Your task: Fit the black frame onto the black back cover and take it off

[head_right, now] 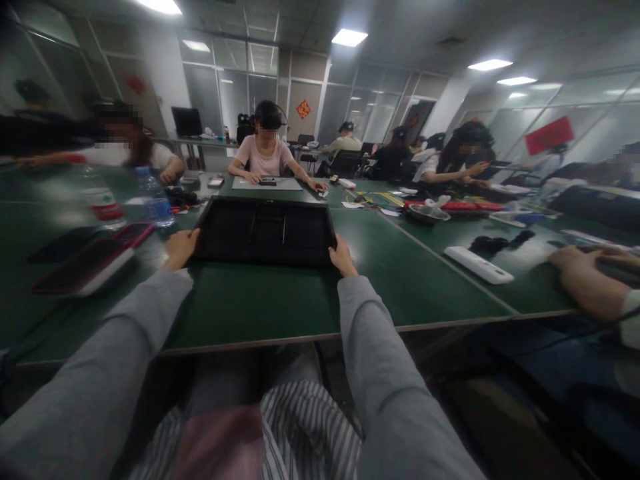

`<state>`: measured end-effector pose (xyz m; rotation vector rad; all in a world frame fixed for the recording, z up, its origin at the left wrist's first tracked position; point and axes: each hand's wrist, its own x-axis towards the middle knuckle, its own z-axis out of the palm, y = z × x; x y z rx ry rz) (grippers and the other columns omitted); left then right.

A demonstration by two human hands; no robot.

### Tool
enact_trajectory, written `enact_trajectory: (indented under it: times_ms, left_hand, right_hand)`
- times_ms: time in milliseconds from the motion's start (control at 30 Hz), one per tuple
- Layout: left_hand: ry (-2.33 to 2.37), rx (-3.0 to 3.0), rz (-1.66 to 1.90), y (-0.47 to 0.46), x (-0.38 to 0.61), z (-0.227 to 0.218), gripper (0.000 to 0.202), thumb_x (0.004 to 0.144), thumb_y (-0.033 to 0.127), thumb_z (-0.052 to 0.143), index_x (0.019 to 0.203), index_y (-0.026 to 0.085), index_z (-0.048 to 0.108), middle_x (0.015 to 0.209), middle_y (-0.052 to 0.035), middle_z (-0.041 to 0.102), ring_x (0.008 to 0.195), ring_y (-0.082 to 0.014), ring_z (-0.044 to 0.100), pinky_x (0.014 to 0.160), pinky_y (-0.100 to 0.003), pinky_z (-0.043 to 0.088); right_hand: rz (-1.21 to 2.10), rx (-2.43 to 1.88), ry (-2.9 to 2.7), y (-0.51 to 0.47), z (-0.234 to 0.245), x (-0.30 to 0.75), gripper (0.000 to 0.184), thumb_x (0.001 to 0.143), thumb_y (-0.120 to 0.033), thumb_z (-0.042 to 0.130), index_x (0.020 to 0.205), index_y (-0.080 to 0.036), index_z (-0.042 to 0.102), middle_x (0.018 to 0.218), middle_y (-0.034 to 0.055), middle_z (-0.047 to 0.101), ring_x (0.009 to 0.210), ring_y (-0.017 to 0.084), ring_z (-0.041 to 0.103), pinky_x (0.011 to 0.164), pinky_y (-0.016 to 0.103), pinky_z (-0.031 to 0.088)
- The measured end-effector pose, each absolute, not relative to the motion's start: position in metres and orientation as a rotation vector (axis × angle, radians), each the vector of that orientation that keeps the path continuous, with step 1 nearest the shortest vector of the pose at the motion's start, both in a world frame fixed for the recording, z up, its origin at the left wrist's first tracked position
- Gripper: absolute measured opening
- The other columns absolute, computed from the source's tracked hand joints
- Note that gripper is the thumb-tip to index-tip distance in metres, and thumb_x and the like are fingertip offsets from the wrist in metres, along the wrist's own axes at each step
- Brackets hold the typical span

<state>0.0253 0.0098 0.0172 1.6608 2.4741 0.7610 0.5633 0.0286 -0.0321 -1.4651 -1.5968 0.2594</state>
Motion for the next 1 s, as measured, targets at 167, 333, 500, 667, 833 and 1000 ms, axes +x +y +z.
enact_trajectory:
  times_ms: [167, 333, 500, 667, 833, 1000]
  left_hand:
    - [2.440, 1.723, 0.737, 0.015, 0.018, 0.014, 0.058, 0.113, 0.051, 0.041, 0.130, 0.011, 0.080, 0.129, -0.0295, 0.077, 0.124, -0.0432, 0.072, 0.100, -0.048, 0.055]
    - [2.411, 1.802, 0.646, 0.017, 0.014, 0.014, 0.060, 0.113, 0.051, 0.040, 0.133, 0.010, 0.077, 0.133, -0.0304, 0.075, 0.127, -0.0439, 0.070, 0.105, -0.050, 0.054]
    - [2.407, 1.805, 0.618, 0.017, 0.011, 0.015, 0.062, 0.113, 0.051, 0.037, 0.138, 0.009, 0.075, 0.136, -0.0309, 0.074, 0.130, -0.0449, 0.069, 0.107, -0.052, 0.053]
    - [2.367, 1.841, 0.579, 0.016, 0.002, 0.014, 0.060, 0.112, 0.055, 0.042, 0.134, 0.012, 0.078, 0.136, -0.0281, 0.075, 0.130, -0.0438, 0.070, 0.108, -0.050, 0.053]
    - [2.419, 1.870, 0.557, 0.011, -0.001, 0.012, 0.063, 0.111, 0.057, 0.041, 0.132, 0.013, 0.080, 0.132, -0.0274, 0.077, 0.126, -0.0429, 0.072, 0.106, -0.049, 0.055]
    - [2.409, 1.901, 0.537, 0.008, -0.002, 0.013, 0.064, 0.111, 0.057, 0.040, 0.134, 0.012, 0.079, 0.132, -0.0282, 0.077, 0.126, -0.0445, 0.072, 0.105, -0.051, 0.056]
  right_hand:
    - [0.435, -1.461, -1.495, 0.038, -0.037, 0.570, 0.077, 0.079, -0.027, 0.070, 0.155, -0.019, 0.060, 0.154, 0.0158, 0.069, 0.152, 0.036, 0.058, 0.137, 0.063, 0.036]
    - [0.521, -1.443, -1.483, 0.038, -0.040, 0.574, 0.073, 0.082, -0.037, 0.074, 0.152, -0.020, 0.060, 0.147, 0.0176, 0.070, 0.144, 0.037, 0.064, 0.129, 0.063, 0.047]
    - [0.442, -1.465, -1.438, 0.038, -0.041, 0.572, 0.066, 0.088, -0.051, 0.072, 0.146, -0.020, 0.063, 0.141, 0.0201, 0.072, 0.139, 0.038, 0.067, 0.125, 0.065, 0.049]
    - [0.401, -1.421, -1.472, 0.037, -0.036, 0.568, 0.058, 0.090, -0.048, 0.070, 0.143, -0.023, 0.063, 0.134, 0.0180, 0.073, 0.137, 0.037, 0.067, 0.127, 0.066, 0.046]
    - [0.543, -1.503, -1.395, 0.031, -0.028, 0.569, 0.064, 0.079, -0.034, 0.071, 0.141, -0.023, 0.060, 0.129, 0.0153, 0.074, 0.126, 0.035, 0.072, 0.120, 0.065, 0.054]
    - [0.711, -1.549, -1.290, 0.029, -0.026, 0.573, 0.076, 0.071, -0.030, 0.067, 0.146, -0.022, 0.058, 0.111, 0.0100, 0.079, 0.097, 0.030, 0.077, 0.098, 0.055, 0.067]
